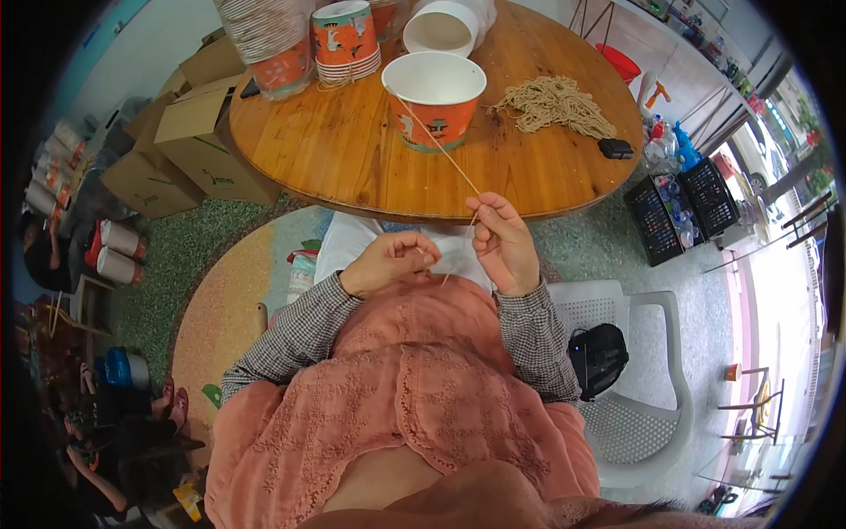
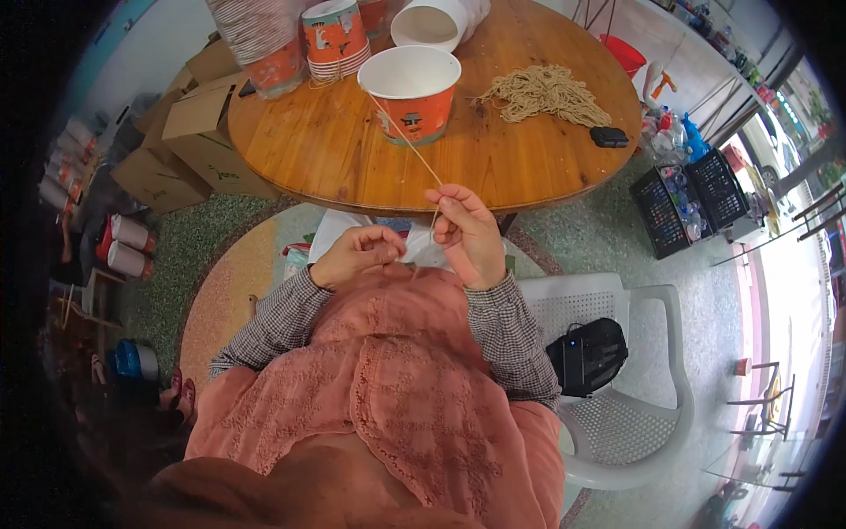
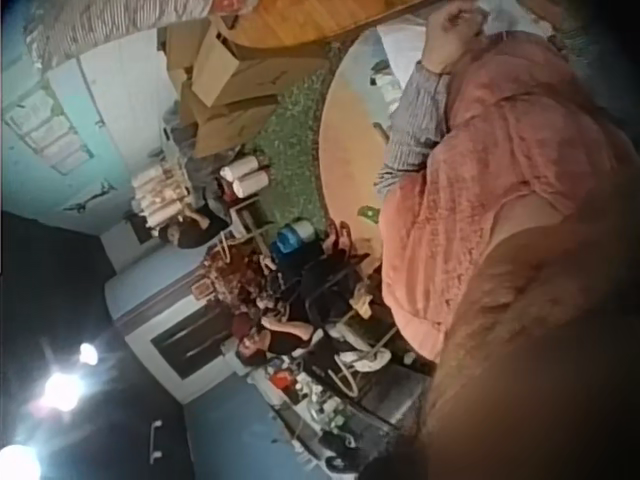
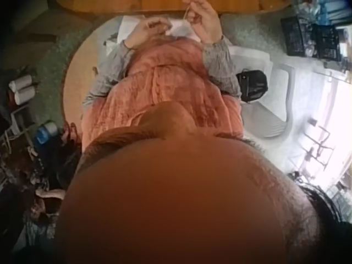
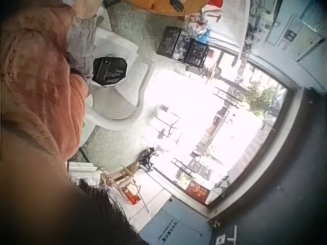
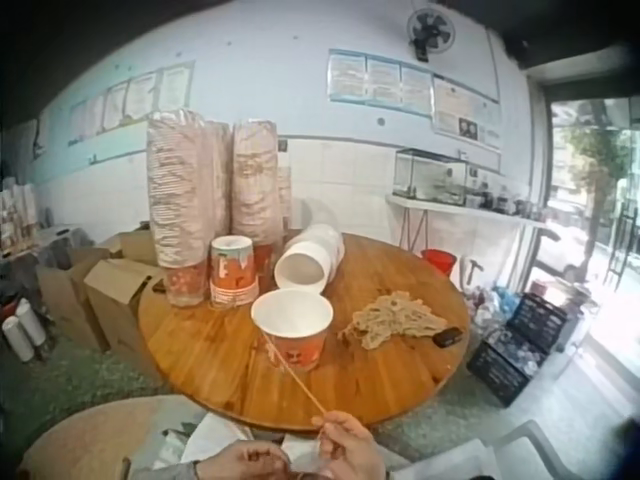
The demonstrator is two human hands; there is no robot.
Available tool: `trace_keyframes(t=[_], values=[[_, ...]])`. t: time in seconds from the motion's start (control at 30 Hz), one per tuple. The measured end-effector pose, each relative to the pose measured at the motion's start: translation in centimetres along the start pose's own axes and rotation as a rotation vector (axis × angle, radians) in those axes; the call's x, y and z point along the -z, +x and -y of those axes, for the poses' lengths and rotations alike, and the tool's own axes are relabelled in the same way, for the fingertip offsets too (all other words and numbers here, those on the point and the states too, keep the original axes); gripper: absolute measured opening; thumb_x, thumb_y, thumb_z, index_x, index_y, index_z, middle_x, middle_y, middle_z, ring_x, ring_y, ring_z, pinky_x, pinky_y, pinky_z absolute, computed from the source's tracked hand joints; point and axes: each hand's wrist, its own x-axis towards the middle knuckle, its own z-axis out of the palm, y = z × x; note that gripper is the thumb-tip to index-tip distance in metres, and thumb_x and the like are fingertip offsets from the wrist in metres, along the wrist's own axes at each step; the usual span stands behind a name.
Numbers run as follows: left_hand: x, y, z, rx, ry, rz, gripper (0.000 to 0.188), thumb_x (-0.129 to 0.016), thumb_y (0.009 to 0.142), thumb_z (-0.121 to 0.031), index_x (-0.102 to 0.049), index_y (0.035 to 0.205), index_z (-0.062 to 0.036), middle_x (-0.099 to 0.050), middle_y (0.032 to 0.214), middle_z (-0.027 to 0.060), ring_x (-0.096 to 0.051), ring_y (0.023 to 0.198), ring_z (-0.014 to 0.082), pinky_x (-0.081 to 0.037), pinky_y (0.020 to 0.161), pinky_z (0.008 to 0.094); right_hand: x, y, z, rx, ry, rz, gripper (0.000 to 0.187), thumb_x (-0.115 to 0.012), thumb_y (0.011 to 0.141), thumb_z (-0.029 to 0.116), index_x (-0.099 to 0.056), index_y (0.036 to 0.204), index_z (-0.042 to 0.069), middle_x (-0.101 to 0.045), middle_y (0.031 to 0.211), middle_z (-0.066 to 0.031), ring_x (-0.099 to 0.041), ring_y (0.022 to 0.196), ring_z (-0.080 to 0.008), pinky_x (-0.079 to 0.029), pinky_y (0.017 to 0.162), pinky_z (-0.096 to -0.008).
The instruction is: Threading an elastic band through pre-cut holes in a paper bowl to assemble a handle.
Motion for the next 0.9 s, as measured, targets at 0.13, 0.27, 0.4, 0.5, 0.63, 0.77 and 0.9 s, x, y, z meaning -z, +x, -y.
trace_keyframes(t=[0.13, 0.27, 0.4, 0.5, 0.63, 0.77, 0.9], values=[[-1.7, 1.3, -1.1, -0.283, 0.013, -0.009, 0.056, -0.056, 0.089, 0.003, -0.032, 0.139, -0.005, -0.054, 0.121, 0.0075, -0.059, 0.088, 0.0109, -0.05, 0.08, 0.0239, -0.1, 0.1, -1.4, -0.065, -0.012, 0.007, 0.016, -0.055, 0.092, 0.005, -0.056, 0.108, 0.002, -0.066, 0.101, -0.011, -0.058, 0.059, -0.0095, -0.049, 0.053, -0.0226], [-1.6, 2.4, 0.6, -0.125, 0.019, 0.076, 0.035, -0.055, 0.092, -0.003, -0.048, 0.127, -0.0024, -0.058, 0.111, 0.0043, -0.057, 0.086, 0.0089, -0.05, 0.077, 0.0224, -1.6, -0.4, -1.3, -0.109, -0.045, 0.061, 0.015, -0.055, 0.092, 0.005, -0.057, 0.107, 0.001, -0.067, 0.1, -0.0107, -0.059, 0.058, -0.0092, -0.05, 0.052, -0.0223], [0.3, 1.6, 2.4, -0.002, 0.097, 0.198, 0.029, -0.055, 0.093, -0.005, -0.052, 0.122, -0.0018, -0.06, 0.106, 0.0023, -0.057, 0.085, 0.0076, -0.05, 0.076, 0.0221, -0.8, -0.4, -0.3, -0.033, -0.09, -0.069, 0.013, -0.054, 0.093, 0.003, -0.056, 0.106, 0.003, -0.066, 0.103, -0.0115, -0.055, 0.057, -0.008, -0.048, 0.051, -0.0207], [-0.2, 0.9, 2.0, -0.152, 0.098, 0.107, 0.037, -0.055, 0.093, -0.003, -0.047, 0.128, -0.0029, -0.058, 0.11, 0.0037, -0.057, 0.086, 0.0075, -0.05, 0.075, 0.0223, 0.1, -0.4, -1.0, -0.1, 0.004, -0.012, 0.015, -0.056, 0.092, 0.006, -0.057, 0.107, 0.002, -0.067, 0.099, -0.0099, -0.058, 0.059, -0.0082, -0.05, 0.054, -0.0214], [-1.8, 1.5, 1.4, -0.343, -0.03, -0.004, 0.047, -0.053, 0.091, 0.001, -0.036, 0.135, -0.0037, -0.053, 0.117, 0.0061, -0.057, 0.087, 0.0092, -0.051, 0.075, 0.0234, -1.9, -1.0, -2.0, -0.164, -0.079, 0.123, 0.015, -0.056, 0.092, 0.007, -0.056, 0.106, 0.001, -0.065, 0.097, -0.0087, -0.058, 0.058, -0.009, -0.049, 0.051, -0.0203], [-1.0, 1.9, 1.5, -0.228, 0.026, 0.073, 0.025, -0.056, 0.094, -0.01, -0.055, 0.117, 0.0003, -0.06, 0.093, 0.004, -0.059, 0.074, 0.0089, -0.048, 0.067, 0.022, -2.0, -1.2, -1.1, -0.048, -0.139, 0.038, 0.016, -0.056, 0.092, 0.006, -0.056, 0.107, 0.0, -0.066, 0.102, -0.0122, -0.058, 0.059, -0.0106, -0.049, 0.052, -0.0226], [0.7, -0.7, 0.8, -0.13, 0.128, -0.08, 0.021, -0.056, 0.096, -0.018, -0.062, 0.102, 0.0004, -0.059, 0.077, 0.0009, -0.059, 0.068, 0.0073, -0.049, 0.062, 0.0219, 0.6, -0.5, 0.1, 0.068, -0.138, -0.022, 0.015, -0.055, 0.092, 0.004, -0.056, 0.107, 0.0, -0.066, 0.101, -0.0131, -0.059, 0.058, -0.0116, -0.05, 0.052, -0.0235]])
